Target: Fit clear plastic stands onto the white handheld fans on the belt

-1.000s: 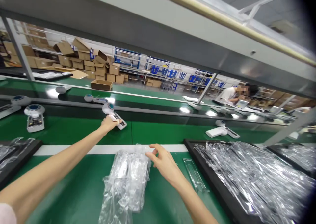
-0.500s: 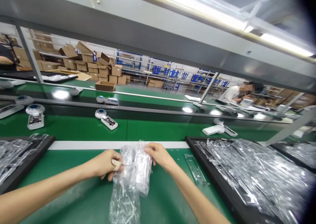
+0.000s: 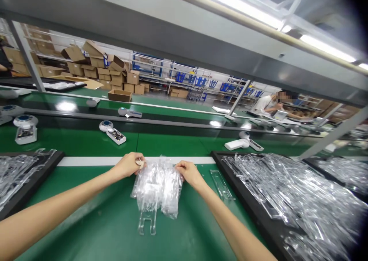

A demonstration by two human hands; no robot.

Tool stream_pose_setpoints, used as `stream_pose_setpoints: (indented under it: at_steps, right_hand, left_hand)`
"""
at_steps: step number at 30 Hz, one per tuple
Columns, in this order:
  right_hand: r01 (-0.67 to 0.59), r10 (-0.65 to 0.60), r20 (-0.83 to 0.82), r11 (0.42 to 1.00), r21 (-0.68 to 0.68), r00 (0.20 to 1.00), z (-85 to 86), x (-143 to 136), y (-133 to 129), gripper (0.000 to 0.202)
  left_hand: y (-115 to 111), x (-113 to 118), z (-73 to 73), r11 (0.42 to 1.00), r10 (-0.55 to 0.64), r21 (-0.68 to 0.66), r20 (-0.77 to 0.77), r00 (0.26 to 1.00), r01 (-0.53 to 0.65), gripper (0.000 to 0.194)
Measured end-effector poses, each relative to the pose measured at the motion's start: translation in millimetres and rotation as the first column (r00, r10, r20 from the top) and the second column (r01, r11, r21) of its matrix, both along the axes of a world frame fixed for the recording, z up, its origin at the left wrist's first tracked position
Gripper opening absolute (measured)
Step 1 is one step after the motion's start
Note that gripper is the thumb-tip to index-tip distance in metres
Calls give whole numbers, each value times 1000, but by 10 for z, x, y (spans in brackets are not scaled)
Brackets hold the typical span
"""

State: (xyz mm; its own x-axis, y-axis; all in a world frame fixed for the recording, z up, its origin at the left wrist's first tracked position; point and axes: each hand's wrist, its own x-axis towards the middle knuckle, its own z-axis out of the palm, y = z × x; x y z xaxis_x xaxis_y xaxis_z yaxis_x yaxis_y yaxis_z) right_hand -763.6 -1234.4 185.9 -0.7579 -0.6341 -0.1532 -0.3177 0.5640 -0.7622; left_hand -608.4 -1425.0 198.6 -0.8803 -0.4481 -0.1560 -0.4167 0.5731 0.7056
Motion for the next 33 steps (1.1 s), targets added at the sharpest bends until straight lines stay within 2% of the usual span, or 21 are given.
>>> stream_pose_setpoints:
  at_steps: [2, 4, 6, 9, 11, 14, 16, 19, 22, 24, 27, 30, 33]
  right_hand:
    - [49, -48, -60, 999, 12, 997, 74, 73, 73, 33]
    - [89, -84, -117, 995, 36, 990, 213, 233, 244, 55]
    - [92, -75, -147, 989, 113, 986, 345, 463, 463, 73]
    - [58, -19, -124, 945, 321, 992, 417, 815, 690, 81]
    - [45, -8, -91, 906, 421, 996, 374, 962, 708, 77]
    - [75, -42, -85, 896, 437, 996, 259, 1000, 605, 66]
    - [105, -63, -113, 904, 414, 992, 191, 946, 527, 64]
    - [129, -78, -147, 918, 374, 986, 97, 819, 472, 65]
    - [132, -107, -94, 940, 314, 990, 16, 666, 483, 63]
    - [125, -119, -36, 953, 277, 992, 3, 578, 510, 64]
    - [129, -127, -27, 952, 277, 992, 43, 557, 586, 74]
    - [163, -111, -191, 946, 281, 975, -12, 696, 724, 82]
    - [135, -23, -392, 956, 260, 920, -264, 883, 847, 90]
  left_hand:
    - [-65, -21, -29, 995, -4, -98, -53, 999, -1, 35]
    - [-116, 11, -5, 991, -43, -127, -55, 998, 35, 62]
    - [-154, 62, 51, 982, -141, -129, -15, 990, 138, 87]
    - [-182, 85, 133, 925, -327, -180, 73, 942, 335, 98]
    - [-172, 47, 156, 913, -350, -172, 137, 927, 370, 92]
    - [-105, -17, 116, 938, -293, -143, 154, 944, 315, 79]
    - [-32, -26, 47, 945, -267, -172, 94, 959, 279, 67]
    - [104, 5, -64, 956, -208, -223, -66, 976, 189, 38]
    - [218, 46, -66, 978, -144, -184, -225, 964, 103, 25]
    - [223, 76, 43, 994, -105, -59, -297, 949, 92, 23]
    - [57, 138, 340, 991, -30, 111, -363, 931, 75, 24]
    - [-259, 198, 644, 997, 2, 72, -333, 943, 23, 28]
    - [-512, 170, 814, 999, -34, 5, -226, 974, 36, 31]
